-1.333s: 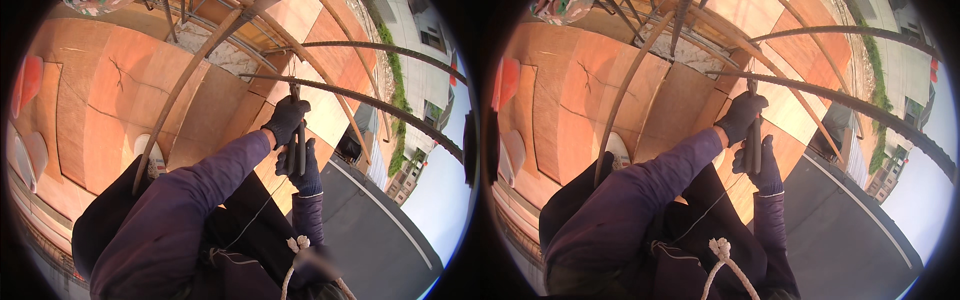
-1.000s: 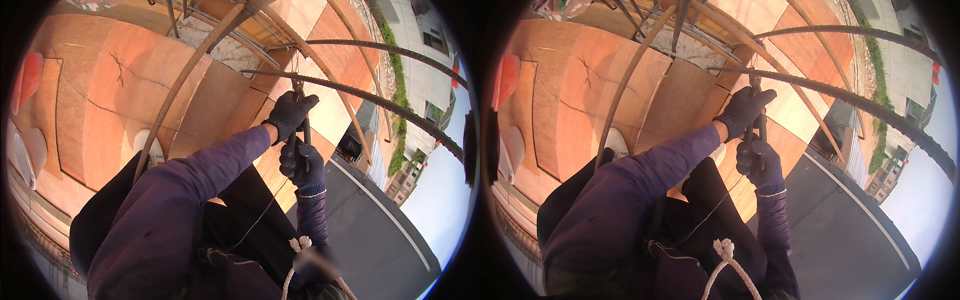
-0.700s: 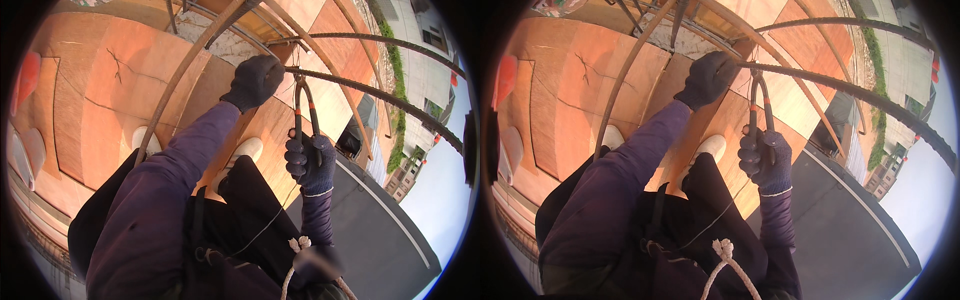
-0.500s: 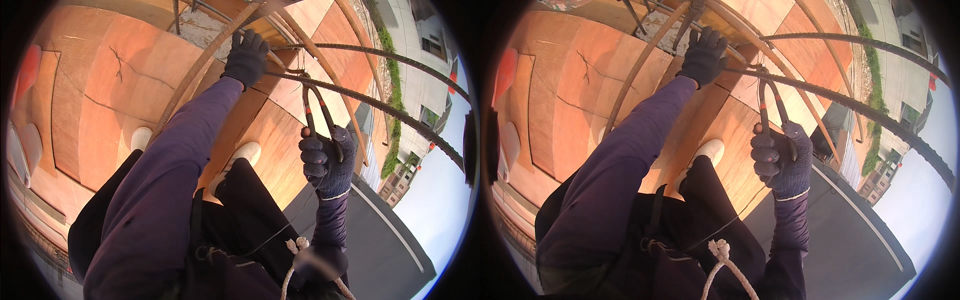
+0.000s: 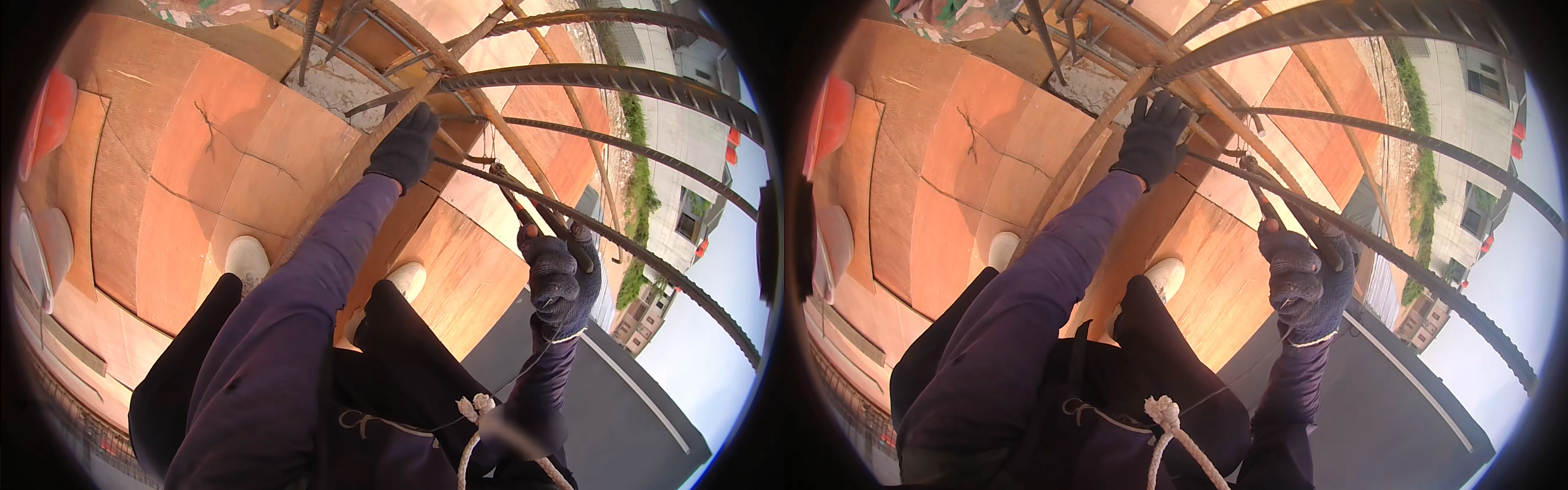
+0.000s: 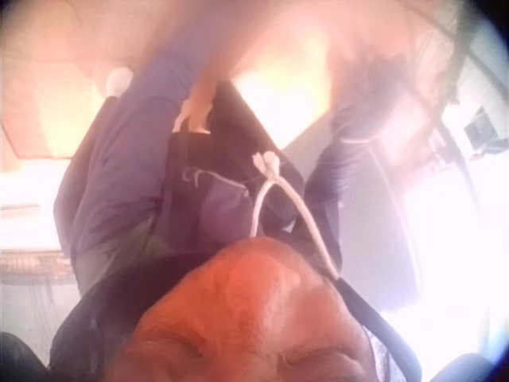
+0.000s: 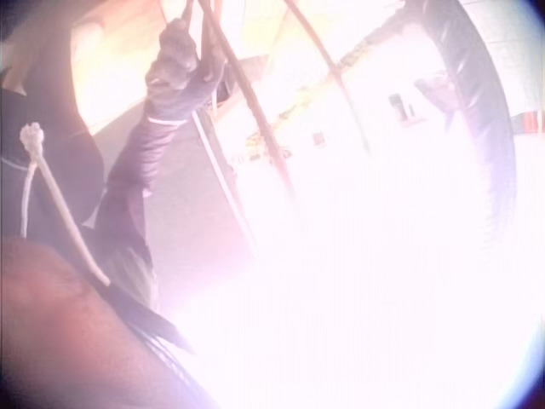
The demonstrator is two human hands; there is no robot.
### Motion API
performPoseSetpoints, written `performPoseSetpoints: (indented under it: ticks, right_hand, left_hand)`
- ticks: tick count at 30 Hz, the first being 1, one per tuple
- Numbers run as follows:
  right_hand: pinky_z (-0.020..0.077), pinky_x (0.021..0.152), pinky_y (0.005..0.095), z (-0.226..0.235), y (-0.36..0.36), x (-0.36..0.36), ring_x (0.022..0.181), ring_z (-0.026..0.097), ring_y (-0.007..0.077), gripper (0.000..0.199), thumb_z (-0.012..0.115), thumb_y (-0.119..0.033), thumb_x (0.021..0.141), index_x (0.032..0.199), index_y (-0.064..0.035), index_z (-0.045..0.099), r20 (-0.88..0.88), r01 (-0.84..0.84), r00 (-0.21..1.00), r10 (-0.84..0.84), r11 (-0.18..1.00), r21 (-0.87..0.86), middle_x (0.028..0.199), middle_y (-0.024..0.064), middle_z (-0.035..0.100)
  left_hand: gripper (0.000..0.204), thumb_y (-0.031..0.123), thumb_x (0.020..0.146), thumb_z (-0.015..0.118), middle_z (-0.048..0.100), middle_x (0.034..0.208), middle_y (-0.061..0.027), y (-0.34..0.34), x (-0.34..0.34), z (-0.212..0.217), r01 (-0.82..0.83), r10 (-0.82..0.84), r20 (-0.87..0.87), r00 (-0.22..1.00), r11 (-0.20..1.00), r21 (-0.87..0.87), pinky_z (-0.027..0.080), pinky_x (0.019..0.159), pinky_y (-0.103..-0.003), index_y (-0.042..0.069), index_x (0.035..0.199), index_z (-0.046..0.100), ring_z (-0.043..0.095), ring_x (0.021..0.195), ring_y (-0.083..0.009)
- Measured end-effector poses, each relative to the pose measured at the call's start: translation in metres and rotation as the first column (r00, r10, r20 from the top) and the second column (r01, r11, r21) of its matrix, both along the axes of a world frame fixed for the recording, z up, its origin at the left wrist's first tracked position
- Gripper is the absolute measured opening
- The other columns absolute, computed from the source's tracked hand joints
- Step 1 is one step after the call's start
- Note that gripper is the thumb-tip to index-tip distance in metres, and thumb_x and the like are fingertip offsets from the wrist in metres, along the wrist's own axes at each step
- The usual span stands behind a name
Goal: The person secures metal scaffolding poles using wire and pliers. They wrap wire around intersecting poles, twist it by hand, and then use pliers to tighten and cut the wire. The person repeats this process at multiple joints on the scaffolding structure.
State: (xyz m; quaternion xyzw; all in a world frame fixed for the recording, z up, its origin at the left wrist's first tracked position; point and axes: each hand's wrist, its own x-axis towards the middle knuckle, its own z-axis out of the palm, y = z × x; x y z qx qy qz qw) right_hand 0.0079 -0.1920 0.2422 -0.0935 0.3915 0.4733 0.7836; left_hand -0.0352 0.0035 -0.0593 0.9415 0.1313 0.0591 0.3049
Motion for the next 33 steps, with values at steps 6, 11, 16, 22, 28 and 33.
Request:
performPoseSetpoints:
  ticks: [6, 11, 16, 22, 28, 33]
  right_hand:
    - [0.0337, 0.047, 0.0215, -0.056, -0.034, -0.047, 0.064, 0.044, 0.0047, 0.067, 0.063, -0.039, 0.105, 0.142, 0.0081, 0.032, 0.044, 0.127, 0.988, -0.149, 0.938, 0.322, 0.093, 0.0013, 0.044]
    - [0.0356, 0.044, 0.0198, -0.107, -0.054, -0.095, 0.052, 0.042, 0.001, 0.057, 0.066, -0.044, 0.104, 0.135, -0.0035, 0.04, -0.041, 0.287, 0.951, -0.305, 0.83, 0.477, 0.077, -0.0061, 0.042]
    - [0.0409, 0.042, 0.0225, -0.133, -0.064, -0.103, 0.049, 0.048, 0.0087, 0.06, 0.058, -0.054, 0.105, 0.132, -0.0013, 0.048, 0.116, 0.139, 0.969, -0.216, 0.873, 0.467, 0.075, 0.0007, 0.049]
    - [0.0593, 0.063, 0.0357, -0.11, -0.096, -0.069, 0.084, 0.072, 0.0269, 0.071, 0.046, -0.064, 0.107, 0.133, 0.0013, 0.054, 0.431, -0.184, 0.604, 0.671, 0.643, -0.744, 0.11, 0.0192, 0.067]
    - [0.0605, 0.088, 0.0357, -0.143, -0.089, -0.065, 0.106, 0.068, 0.0137, 0.055, 0.076, -0.026, 0.101, 0.147, -0.0089, 0.053, 0.191, -0.256, 0.123, 0.974, 0.217, -0.942, 0.122, 0.0028, 0.069]
    - [0.0572, 0.089, 0.0314, -0.18, -0.087, -0.075, 0.105, 0.065, 0.0106, 0.051, 0.07, -0.024, 0.104, 0.149, -0.0101, 0.051, 0.308, -0.14, 0.179, 0.934, 0.335, -0.932, 0.123, 0.001, 0.068]
  left_hand:
    - [0.05, 0.029, 0.089, 0.077, 0.064, 0.126, -0.0128, -0.028, -0.019, 0.044, -0.342, 0.38, 0.126, 0.916, 0.907, -0.246, 0.046, 0.111, -0.048, 0.008, 0.131, 0.062, 0.059, 0.126, -0.0309]
    - [0.044, 0.042, 0.102, 0.068, 0.067, 0.108, -0.0091, -0.108, -0.043, 0.1, -0.246, -0.037, -0.277, 0.96, -0.584, -0.773, 0.059, 0.087, -0.04, 0.004, 0.123, 0.064, 0.069, 0.098, -0.0221]
    - [0.022, 0.032, 0.109, 0.055, 0.06, 0.087, -0.0025, -0.124, -0.003, 0.112, -0.154, -0.112, -0.126, 0.986, -0.904, -0.398, 0.054, 0.073, -0.033, 0.011, 0.104, 0.06, 0.061, 0.077, -0.0131]
    - [0.025, 0.017, 0.1, 0.066, 0.04, 0.064, 0.0067, -0.132, 0.004, 0.104, -0.271, -0.089, -0.305, 0.948, -0.729, -0.628, 0.036, 0.05, -0.031, 0.017, 0.082, 0.047, 0.04, 0.05, -0.0086]
    - [0.031, 0.03, 0.088, 0.067, 0.065, 0.076, -0.0111, -0.147, 0.012, 0.085, -0.398, 0.109, -0.399, 0.91, -0.038, -0.917, 0.053, 0.062, -0.038, 0.0, 0.092, 0.059, 0.064, 0.064, -0.0215]
    - [0.048, 0.048, 0.091, 0.073, 0.068, 0.084, -0.0157, -0.14, 0.011, 0.066, -0.354, 0.017, -0.354, 0.935, 0.092, -0.931, 0.054, 0.077, -0.043, 0.002, 0.093, 0.061, 0.069, 0.081, -0.0281]
